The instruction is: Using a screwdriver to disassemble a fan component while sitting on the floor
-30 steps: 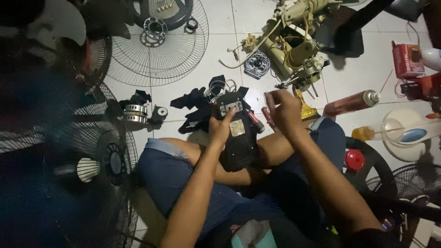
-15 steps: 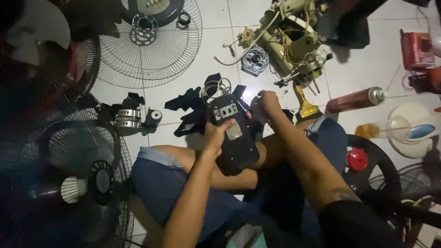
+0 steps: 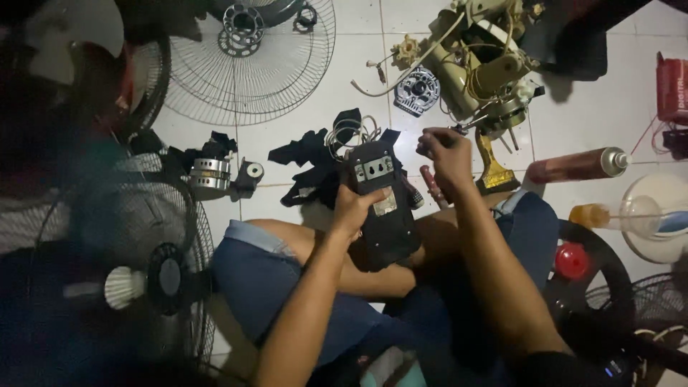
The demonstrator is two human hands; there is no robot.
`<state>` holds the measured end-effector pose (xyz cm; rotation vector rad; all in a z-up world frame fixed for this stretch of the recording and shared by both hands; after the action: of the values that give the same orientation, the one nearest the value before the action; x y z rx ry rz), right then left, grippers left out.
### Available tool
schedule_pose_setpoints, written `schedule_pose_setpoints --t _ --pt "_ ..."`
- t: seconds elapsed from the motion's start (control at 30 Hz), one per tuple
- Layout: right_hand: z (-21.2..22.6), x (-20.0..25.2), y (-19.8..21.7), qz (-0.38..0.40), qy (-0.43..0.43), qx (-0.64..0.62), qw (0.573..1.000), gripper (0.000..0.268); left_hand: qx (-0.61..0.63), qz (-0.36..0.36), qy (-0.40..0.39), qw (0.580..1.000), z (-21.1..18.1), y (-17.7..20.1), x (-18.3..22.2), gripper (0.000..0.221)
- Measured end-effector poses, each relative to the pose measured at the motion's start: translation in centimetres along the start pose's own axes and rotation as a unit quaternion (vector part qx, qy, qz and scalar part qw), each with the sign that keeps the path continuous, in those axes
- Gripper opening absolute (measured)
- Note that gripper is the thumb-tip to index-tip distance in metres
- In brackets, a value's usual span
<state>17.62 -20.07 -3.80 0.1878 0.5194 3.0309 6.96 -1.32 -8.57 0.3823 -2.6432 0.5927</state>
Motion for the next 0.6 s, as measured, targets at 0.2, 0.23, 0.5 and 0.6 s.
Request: schedule_pose_setpoints --t 0.2,0.23,0.5,0.6 --pt "5.9 7.9 -2.1 0.142 0.104 0.074 0.982 0.020 -0.060 0.005 -0.030 0.998 -7.6 -0.6 3.5 0.052" --pt "5.7 8.5 -2.6 0.140 0.106 0.076 0.981 0.020 -0.057 0.007 -0.032 0.998 -7.2 -0.3 3.6 0.052" --pt "3.8 9.5 -6.0 0.123 0.322 0.307 0.887 0.031 -0.164 0.033 -0.050 0.985 -6.1 0.2 4.9 0.087" --pt "6.1 10.2 -6.2 0.109 0.307 0.351 0.878 0.015 -0.137 0.008 -0.041 0.990 -5.2 0.5 3.3 0.064"
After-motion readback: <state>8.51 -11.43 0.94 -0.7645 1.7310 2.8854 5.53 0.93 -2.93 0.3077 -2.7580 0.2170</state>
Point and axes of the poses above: each hand's wrist, its own x-axis away from the middle knuckle, its own y-axis out of the back of the hand, z = x × y, the point moved 5 cm from there along -x, towards the middle knuckle, and after that the axes turned 2 degrees about z, right-handed, at the moved point
